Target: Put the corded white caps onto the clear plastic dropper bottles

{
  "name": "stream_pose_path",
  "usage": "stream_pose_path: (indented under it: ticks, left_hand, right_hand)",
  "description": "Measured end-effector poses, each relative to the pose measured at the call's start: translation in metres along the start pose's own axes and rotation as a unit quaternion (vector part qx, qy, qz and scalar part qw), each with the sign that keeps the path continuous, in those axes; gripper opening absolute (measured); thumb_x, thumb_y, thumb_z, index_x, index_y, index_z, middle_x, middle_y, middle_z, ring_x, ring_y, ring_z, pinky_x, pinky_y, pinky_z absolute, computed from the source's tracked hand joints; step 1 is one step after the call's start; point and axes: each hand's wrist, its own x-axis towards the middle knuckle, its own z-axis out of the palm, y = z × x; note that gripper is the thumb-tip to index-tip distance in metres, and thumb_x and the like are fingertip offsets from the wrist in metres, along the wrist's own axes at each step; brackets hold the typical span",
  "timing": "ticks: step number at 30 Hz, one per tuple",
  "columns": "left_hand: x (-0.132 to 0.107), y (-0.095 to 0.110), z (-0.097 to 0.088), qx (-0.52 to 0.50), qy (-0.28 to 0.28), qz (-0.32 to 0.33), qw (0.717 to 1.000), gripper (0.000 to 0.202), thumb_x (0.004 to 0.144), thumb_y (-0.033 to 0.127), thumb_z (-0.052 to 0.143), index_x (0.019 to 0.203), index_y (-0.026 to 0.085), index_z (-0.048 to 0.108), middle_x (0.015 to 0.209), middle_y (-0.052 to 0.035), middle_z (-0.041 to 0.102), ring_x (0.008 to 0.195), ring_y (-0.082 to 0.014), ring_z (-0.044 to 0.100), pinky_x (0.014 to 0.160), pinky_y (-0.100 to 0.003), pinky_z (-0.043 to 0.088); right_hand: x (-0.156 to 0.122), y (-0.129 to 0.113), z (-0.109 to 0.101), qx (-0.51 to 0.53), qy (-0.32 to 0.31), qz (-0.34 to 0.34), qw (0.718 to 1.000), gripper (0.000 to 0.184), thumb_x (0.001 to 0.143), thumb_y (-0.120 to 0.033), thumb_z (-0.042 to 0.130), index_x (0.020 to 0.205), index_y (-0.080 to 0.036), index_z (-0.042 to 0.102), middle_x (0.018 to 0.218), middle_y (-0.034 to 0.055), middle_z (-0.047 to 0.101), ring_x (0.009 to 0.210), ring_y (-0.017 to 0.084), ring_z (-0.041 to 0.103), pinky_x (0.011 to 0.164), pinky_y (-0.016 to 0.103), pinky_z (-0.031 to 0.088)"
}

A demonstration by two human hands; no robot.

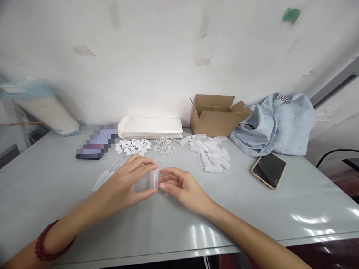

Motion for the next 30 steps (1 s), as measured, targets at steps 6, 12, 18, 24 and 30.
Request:
stream_pose_path:
  ticks: [6, 12, 18, 24, 30]
  left_hand:
    - [-0.004, -0.019, -0.013, 0.035, -0.093, -0.057, 0.993, 0.036, 0.077, 0.021, 0.068, 0.11, 0.013, 0.058, 0.107, -0.0089, 0.059, 0.106, -0.0261, 0.047, 0.088, -0.04, 0.046]
    - [-0.006, -0.023, -0.016, 0.05, -0.157, -0.096, 0.982, 0.03, 0.077, 0.021, 0.066, 0.106, 0.015, 0.06, 0.109, -0.0085, 0.059, 0.107, -0.0262, 0.047, 0.087, -0.04, 0.045]
    - [-0.009, -0.023, -0.021, 0.045, -0.164, -0.106, 0.98, 0.029, 0.077, 0.025, 0.067, 0.104, 0.018, 0.062, 0.105, -0.0074, 0.06, 0.103, -0.0261, 0.049, 0.083, -0.039, 0.045]
    - [-0.013, -0.025, -0.019, 0.039, -0.157, -0.1, 0.982, 0.029, 0.074, 0.022, 0.066, 0.103, 0.02, 0.062, 0.104, -0.0061, 0.061, 0.104, -0.0261, 0.051, 0.082, -0.037, 0.045]
    - [-0.015, -0.024, -0.02, 0.042, -0.178, -0.097, 0.978, 0.032, 0.076, 0.021, 0.065, 0.108, 0.021, 0.06, 0.107, -0.0065, 0.058, 0.104, -0.0263, 0.049, 0.084, -0.037, 0.044]
  right_hand:
    - [0.0, -0.005, -0.004, -0.019, 0.023, 0.001, 1.0, 0.033, 0.084, -0.033, 0.063, 0.113, -0.019, 0.058, 0.105, 0.0097, 0.069, 0.092, 0.019, 0.067, 0.076, 0.033, 0.052]
    - [0.0, -0.009, -0.004, -0.014, 0.036, 0.0, 0.999, 0.029, 0.084, -0.035, 0.064, 0.107, -0.018, 0.059, 0.102, 0.0094, 0.069, 0.088, 0.019, 0.069, 0.072, 0.032, 0.053]
    - [0.001, -0.008, -0.003, -0.016, 0.037, 0.005, 0.999, 0.029, 0.083, -0.036, 0.064, 0.104, -0.017, 0.059, 0.101, 0.0095, 0.069, 0.086, 0.019, 0.069, 0.07, 0.032, 0.053]
    - [0.001, -0.008, -0.003, -0.025, 0.039, 0.007, 0.999, 0.03, 0.083, -0.039, 0.064, 0.103, -0.017, 0.06, 0.1, 0.0087, 0.069, 0.085, 0.019, 0.069, 0.07, 0.032, 0.054]
    - [0.001, -0.009, -0.003, -0.028, 0.041, 0.012, 0.999, 0.03, 0.082, -0.039, 0.065, 0.101, -0.017, 0.06, 0.098, 0.0085, 0.069, 0.084, 0.019, 0.069, 0.07, 0.032, 0.053]
